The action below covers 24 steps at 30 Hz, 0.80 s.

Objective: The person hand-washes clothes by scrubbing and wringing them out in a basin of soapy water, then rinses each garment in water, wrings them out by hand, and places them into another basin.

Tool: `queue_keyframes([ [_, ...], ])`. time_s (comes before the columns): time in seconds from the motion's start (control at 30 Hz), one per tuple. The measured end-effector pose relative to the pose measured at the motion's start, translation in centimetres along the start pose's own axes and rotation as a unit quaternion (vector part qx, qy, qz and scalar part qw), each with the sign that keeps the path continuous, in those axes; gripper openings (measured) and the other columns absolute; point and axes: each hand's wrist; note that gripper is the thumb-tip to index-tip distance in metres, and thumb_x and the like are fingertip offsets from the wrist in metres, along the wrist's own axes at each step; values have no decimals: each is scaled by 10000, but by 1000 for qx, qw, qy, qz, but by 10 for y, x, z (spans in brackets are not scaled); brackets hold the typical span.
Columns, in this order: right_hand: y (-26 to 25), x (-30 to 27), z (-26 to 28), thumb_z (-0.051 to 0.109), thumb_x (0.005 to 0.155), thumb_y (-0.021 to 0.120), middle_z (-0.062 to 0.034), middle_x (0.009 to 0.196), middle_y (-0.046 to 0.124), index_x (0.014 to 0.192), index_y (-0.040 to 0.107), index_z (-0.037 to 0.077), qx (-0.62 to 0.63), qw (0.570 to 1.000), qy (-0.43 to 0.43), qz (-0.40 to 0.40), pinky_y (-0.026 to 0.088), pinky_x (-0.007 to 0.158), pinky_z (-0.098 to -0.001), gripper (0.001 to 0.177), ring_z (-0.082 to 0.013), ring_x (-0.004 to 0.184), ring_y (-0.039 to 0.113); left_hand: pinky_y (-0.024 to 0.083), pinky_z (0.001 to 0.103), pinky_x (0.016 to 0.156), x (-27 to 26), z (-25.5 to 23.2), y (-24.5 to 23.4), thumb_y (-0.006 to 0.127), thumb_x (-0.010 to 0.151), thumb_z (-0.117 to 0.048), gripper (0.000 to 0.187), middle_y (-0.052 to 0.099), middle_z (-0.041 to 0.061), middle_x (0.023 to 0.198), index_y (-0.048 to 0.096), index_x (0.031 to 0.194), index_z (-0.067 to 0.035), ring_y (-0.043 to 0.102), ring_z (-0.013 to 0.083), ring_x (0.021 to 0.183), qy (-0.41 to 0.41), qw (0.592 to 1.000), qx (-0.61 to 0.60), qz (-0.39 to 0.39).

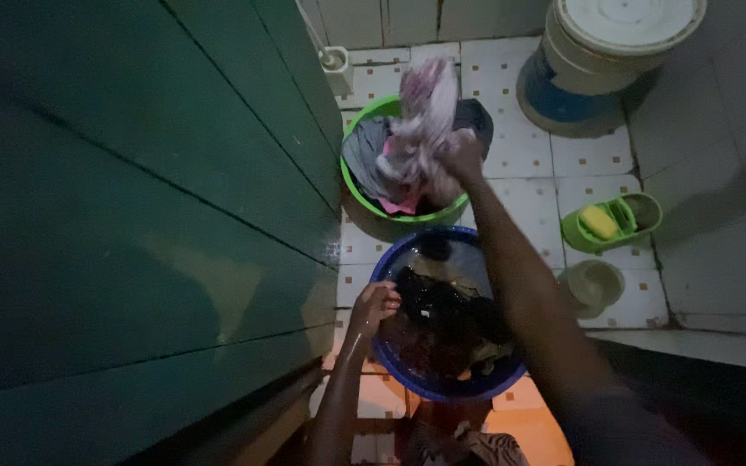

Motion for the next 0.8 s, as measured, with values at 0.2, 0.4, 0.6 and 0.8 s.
queue_keyframes([
  [0.2,41,-209,-74,233,856,687,-156,1031,709,1100,705,117,-85,902,-1,423,554,801,-488,270,-336,964,684,530,316,686,17,37,3,685,989,-305,343,685,61,978,653,1216,-50,645,162,792,-95,988,-81,92],
  [0.4,-3,-330,-115,371,891,679,-236,1070,695,1160,683,33,7,885,349,309,546,818,-510,433,-421,981,669,441,400,903,43,85,0,683,911,-464,614,606,108,1221,554,1371,-78,551,261,1061,-51,942,329,43],
  [0.6,30,-350,-174,470,898,679,-254,1081,710,1120,692,3,-10,943,252,217,550,884,-497,517,-437,1039,672,197,646,1127,69,174,8,826,726,-625,1110,335,228,1571,285,1580,-165,262,504,1407,105,768,629,64],
  [0.8,107,-363,-214,491,899,684,-213,1097,724,1071,710,41,-47,934,178,307,552,940,-472,482,-396,1073,682,171,742,1108,86,245,-2,812,637,-707,1311,221,248,1666,155,1637,-172,212,567,1448,27,699,712,52],
])
Point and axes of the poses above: each hand's wrist, its own x-axis towards the middle knuckle, its own y-axis out of the palm, z = x × y
